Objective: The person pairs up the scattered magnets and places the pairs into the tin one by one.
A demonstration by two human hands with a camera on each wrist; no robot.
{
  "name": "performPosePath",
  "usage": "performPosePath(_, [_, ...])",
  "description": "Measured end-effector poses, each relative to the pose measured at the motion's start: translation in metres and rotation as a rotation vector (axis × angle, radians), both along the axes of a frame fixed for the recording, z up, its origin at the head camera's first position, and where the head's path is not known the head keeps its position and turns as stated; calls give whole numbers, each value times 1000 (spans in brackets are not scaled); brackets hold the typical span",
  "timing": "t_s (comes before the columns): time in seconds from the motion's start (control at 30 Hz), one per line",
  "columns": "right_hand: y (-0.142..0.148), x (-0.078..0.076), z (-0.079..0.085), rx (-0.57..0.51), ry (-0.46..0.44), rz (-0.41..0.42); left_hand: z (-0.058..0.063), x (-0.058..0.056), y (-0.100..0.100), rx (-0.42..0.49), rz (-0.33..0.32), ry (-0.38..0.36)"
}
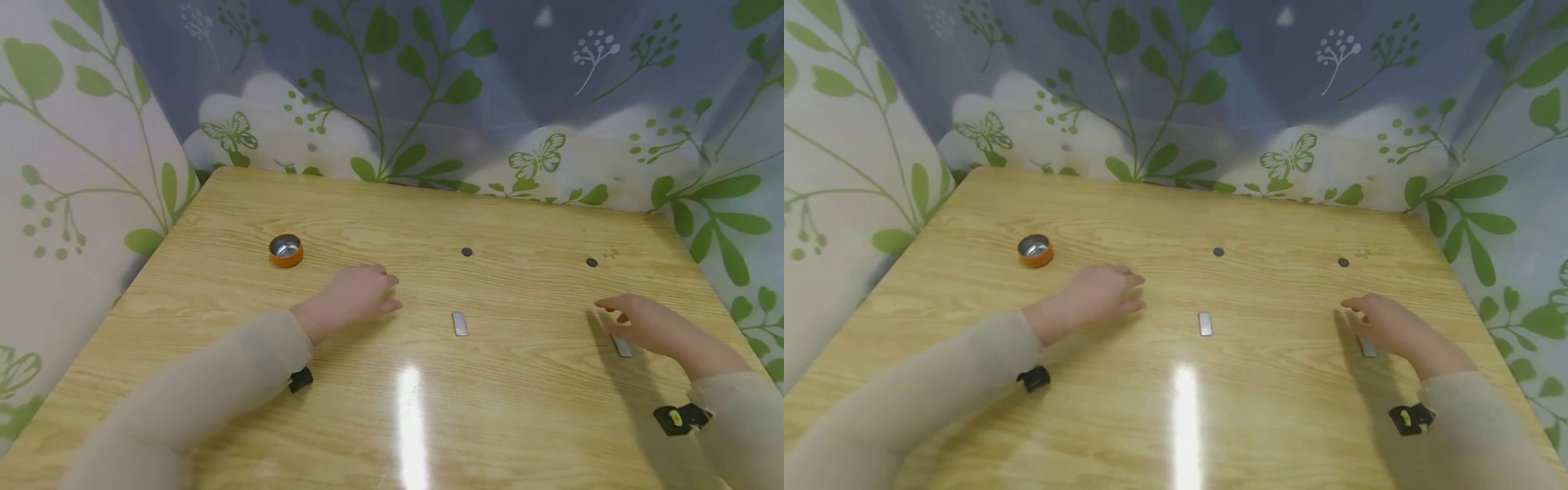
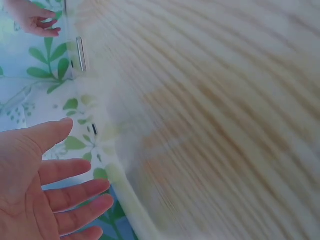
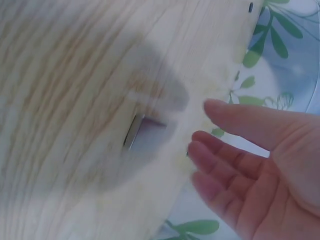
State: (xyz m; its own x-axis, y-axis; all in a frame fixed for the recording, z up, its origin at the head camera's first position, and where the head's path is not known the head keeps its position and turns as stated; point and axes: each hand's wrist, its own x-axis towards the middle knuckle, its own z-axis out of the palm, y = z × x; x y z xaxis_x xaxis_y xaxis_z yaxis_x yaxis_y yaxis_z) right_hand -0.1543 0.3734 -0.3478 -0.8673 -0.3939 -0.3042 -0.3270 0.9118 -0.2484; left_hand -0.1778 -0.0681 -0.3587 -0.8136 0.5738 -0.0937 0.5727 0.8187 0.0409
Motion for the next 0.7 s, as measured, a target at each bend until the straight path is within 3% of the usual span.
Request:
performPosePath(0.27, [18,6,-5,6,-153,-54,1,7,29,-40,-79,-39])
performPosePath(0.43, [22,6,-8,-15,-141,-48,-2,10,50,-60,-110,-60])
performPosePath(0.7, [21,9,-16,-47,-92,-64,-12,11,79,-115,-53,-109])
